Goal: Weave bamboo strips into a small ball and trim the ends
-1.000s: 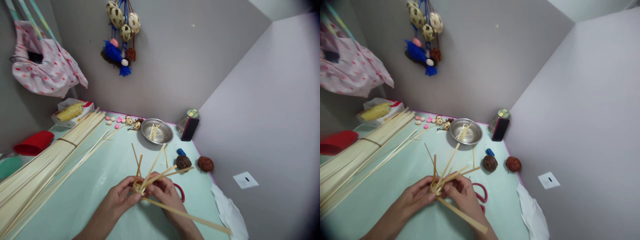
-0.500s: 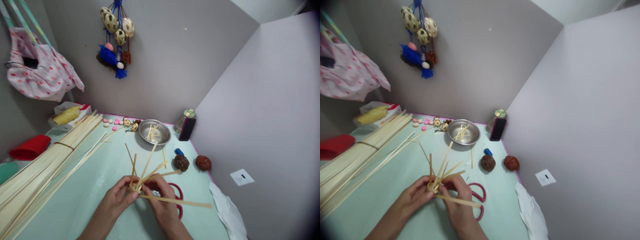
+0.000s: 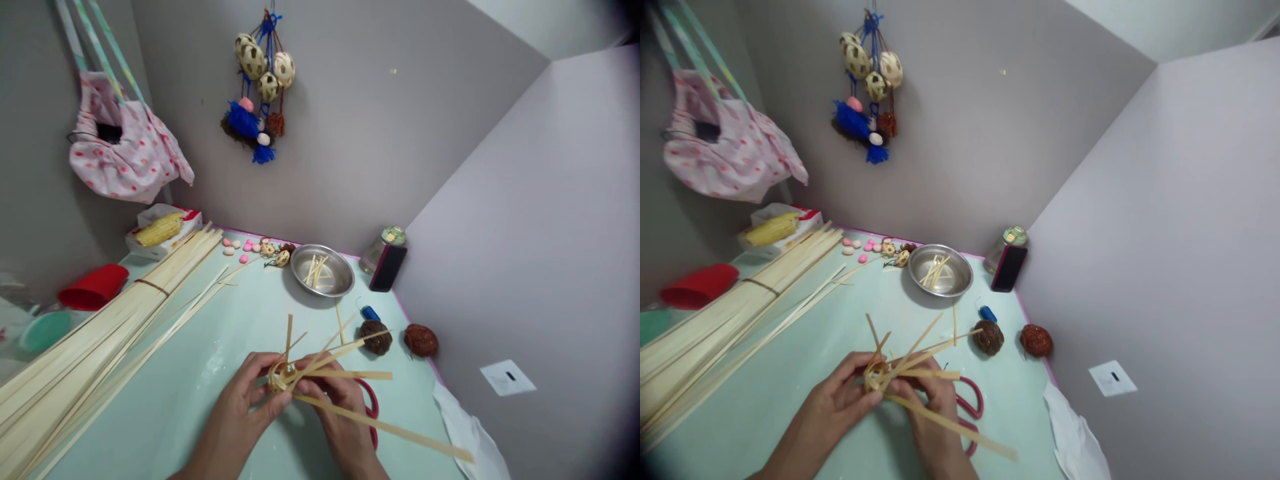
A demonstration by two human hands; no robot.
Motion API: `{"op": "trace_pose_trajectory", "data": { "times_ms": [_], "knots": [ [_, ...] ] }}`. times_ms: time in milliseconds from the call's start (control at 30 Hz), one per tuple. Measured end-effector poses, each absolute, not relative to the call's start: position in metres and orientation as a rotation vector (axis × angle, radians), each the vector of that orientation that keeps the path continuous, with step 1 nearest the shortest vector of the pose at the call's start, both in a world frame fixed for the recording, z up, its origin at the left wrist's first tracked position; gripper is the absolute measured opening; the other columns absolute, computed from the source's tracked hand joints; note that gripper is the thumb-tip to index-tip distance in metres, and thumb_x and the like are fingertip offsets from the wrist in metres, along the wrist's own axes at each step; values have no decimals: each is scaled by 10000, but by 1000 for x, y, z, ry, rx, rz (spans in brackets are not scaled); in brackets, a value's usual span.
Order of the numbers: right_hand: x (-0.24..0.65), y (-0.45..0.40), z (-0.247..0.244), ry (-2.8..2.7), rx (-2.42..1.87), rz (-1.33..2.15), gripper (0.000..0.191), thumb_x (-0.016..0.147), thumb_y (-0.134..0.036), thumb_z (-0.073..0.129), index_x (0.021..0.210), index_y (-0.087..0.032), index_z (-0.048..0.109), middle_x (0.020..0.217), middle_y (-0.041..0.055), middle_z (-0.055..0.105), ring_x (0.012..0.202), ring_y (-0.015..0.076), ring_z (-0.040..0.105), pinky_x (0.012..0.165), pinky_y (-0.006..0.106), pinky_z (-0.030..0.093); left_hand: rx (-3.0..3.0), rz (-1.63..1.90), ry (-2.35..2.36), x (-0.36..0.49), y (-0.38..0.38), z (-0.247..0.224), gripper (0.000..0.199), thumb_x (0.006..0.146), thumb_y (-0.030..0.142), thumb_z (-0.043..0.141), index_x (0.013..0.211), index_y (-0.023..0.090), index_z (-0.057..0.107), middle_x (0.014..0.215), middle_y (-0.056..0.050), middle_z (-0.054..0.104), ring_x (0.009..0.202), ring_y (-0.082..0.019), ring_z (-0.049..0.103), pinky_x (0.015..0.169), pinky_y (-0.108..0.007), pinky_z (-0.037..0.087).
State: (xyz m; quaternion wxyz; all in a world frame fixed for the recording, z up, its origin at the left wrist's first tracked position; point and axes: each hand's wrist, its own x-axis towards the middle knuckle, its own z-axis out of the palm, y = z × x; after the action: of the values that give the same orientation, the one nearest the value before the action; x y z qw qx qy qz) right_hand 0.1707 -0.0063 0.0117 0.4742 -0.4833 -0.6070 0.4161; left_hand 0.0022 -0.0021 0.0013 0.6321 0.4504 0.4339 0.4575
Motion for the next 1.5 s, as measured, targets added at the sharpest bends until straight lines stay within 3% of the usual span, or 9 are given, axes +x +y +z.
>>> {"op": "trace_pose_trajectory", "data": {
  "times_ms": [467, 667, 767, 967, 1300, 1500],
  "knots": [
    [170, -5, 10, -1391, -1093, 1151, 142, 869, -329, 689, 966, -247, 752, 965, 73, 639, 929, 235, 639, 830, 360, 517, 1046, 1056, 946, 3, -2, -2, 277, 761, 193, 713, 1026, 248, 653, 1087, -59, 663, 1032, -263, 687, 881, -340, 557],
    [167, -9, 15, -1519, -1116, 960, 151, 884, -220, 660, 967, -289, 765, 969, 64, 676, 955, 216, 636, 842, 319, 524, 966, 1064, 896, 3, -3, -8, 290, 771, 223, 739, 1046, 251, 652, 1105, -63, 665, 1091, -278, 662, 926, -360, 543],
    [166, -10, 14, -1518, -1078, 907, 225, 887, -196, 648, 1053, -314, 745, 981, 58, 686, 935, 209, 656, 805, 296, 544, 948, 1126, 902, 4, -3, -11, 319, 750, 235, 769, 1051, 241, 662, 1141, -75, 653, 1110, -272, 645, 926, -344, 543],
    [166, -9, 10, -1518, -1051, 861, 303, 859, -175, 690, 1090, -367, 732, 1025, 36, 694, 955, 192, 666, 836, 278, 553, 721, 1170, 871, 7, -2, -7, 370, 693, 209, 835, 955, 251, 577, 935, -13, 702, 947, -206, 703, 811, -286, 566],
    [166, -8, 6, -1554, -1094, 819, 262, 866, -221, 688, 1089, -347, 741, 1010, 45, 715, 945, 206, 680, 817, 297, 564, 730, 1121, 768, 4, 3, -1, 332, 675, 201, 854, 900, 228, 611, 893, 7, 702, 909, -180, 697, 804, -267, 546],
    [169, -7, -1, -1604, -1132, 767, 316, 846, -160, 698, 1096, -350, 728, 1030, 33, 727, 978, 207, 671, 851, 315, 542, 729, 1109, 763, 2, 5, -3, 342, 657, 218, 866, 898, 213, 624, 892, -14, 697, 889, -192, 683, 786, -284, 542]
  ]
}}
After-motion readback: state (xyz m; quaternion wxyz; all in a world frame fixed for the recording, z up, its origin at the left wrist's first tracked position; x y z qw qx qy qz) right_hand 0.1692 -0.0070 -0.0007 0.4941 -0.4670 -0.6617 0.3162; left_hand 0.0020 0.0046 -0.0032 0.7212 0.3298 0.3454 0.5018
